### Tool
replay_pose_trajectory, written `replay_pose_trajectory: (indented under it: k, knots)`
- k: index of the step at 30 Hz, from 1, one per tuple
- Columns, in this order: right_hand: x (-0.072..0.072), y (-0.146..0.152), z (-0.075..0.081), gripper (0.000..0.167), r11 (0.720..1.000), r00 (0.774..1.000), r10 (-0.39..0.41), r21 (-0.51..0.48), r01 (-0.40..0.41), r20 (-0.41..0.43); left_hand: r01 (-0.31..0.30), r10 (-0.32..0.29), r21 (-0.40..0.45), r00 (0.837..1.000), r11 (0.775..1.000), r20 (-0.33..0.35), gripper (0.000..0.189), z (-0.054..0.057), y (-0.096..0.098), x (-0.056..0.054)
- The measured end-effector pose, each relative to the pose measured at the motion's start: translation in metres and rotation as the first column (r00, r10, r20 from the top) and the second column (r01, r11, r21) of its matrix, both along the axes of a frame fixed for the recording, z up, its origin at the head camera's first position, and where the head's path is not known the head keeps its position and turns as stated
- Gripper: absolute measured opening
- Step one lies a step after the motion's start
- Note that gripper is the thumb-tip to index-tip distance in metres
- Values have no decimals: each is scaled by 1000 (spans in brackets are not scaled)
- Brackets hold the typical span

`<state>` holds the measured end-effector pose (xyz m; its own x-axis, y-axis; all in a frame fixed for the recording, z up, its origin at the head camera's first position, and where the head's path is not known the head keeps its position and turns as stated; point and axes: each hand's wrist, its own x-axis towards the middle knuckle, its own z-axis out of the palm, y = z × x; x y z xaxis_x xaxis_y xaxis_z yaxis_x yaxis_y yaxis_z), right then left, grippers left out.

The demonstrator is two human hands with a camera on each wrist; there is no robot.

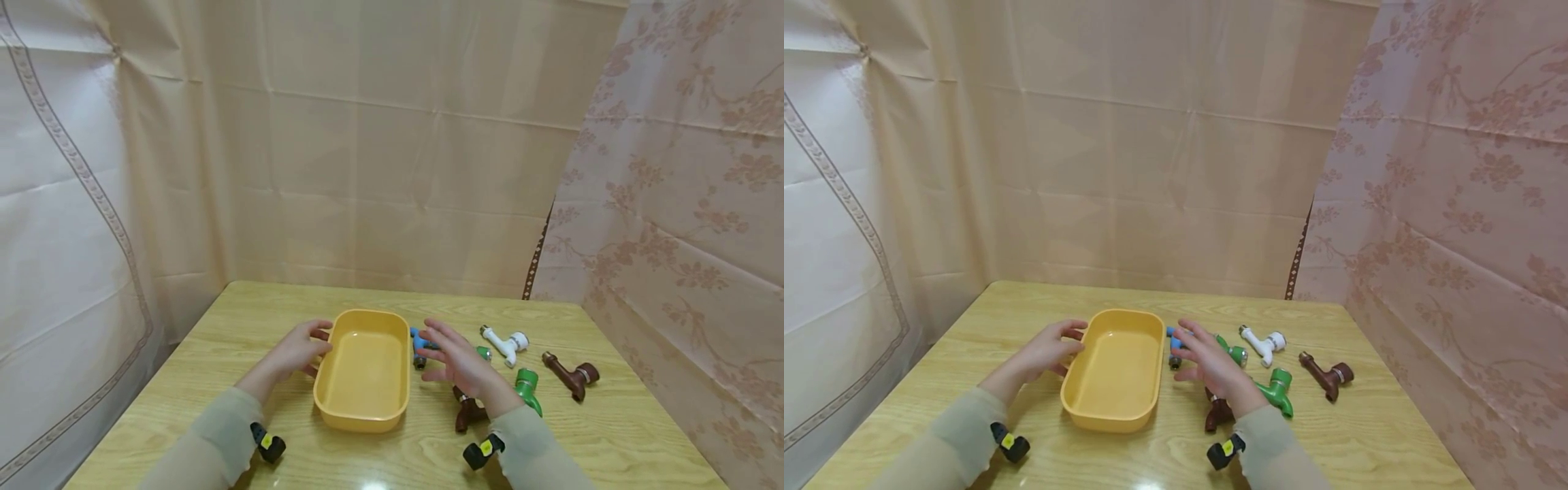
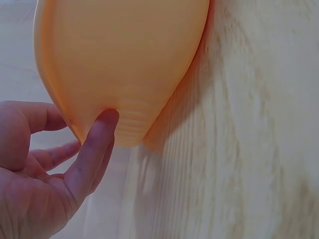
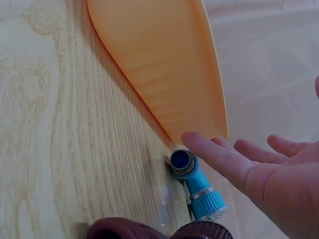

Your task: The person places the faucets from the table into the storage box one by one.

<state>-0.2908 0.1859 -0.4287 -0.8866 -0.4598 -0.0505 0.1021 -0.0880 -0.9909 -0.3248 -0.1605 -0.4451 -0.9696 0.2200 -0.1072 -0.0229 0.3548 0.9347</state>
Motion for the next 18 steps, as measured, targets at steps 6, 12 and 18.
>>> replay_pose_trajectory:
  k: [6, 12, 18]
  knots:
    - [0, 0, 1, 71, 1000, 1000, 1, 10, -1, -4, -1, 1, 14, 1000, 1000, 5, 52, 0, 0, 2]
    - [1, 1, 4, 70, 1000, 1000, 3, 20, -2, -19, -4, 4, 38, 1000, 999, 5, 53, -1, -1, 5]
    - [3, 9, 12, 69, 999, 998, -25, 39, 28, -64, -8, 8, 50, 1000, 999, -2, 55, 4, 3, 5]
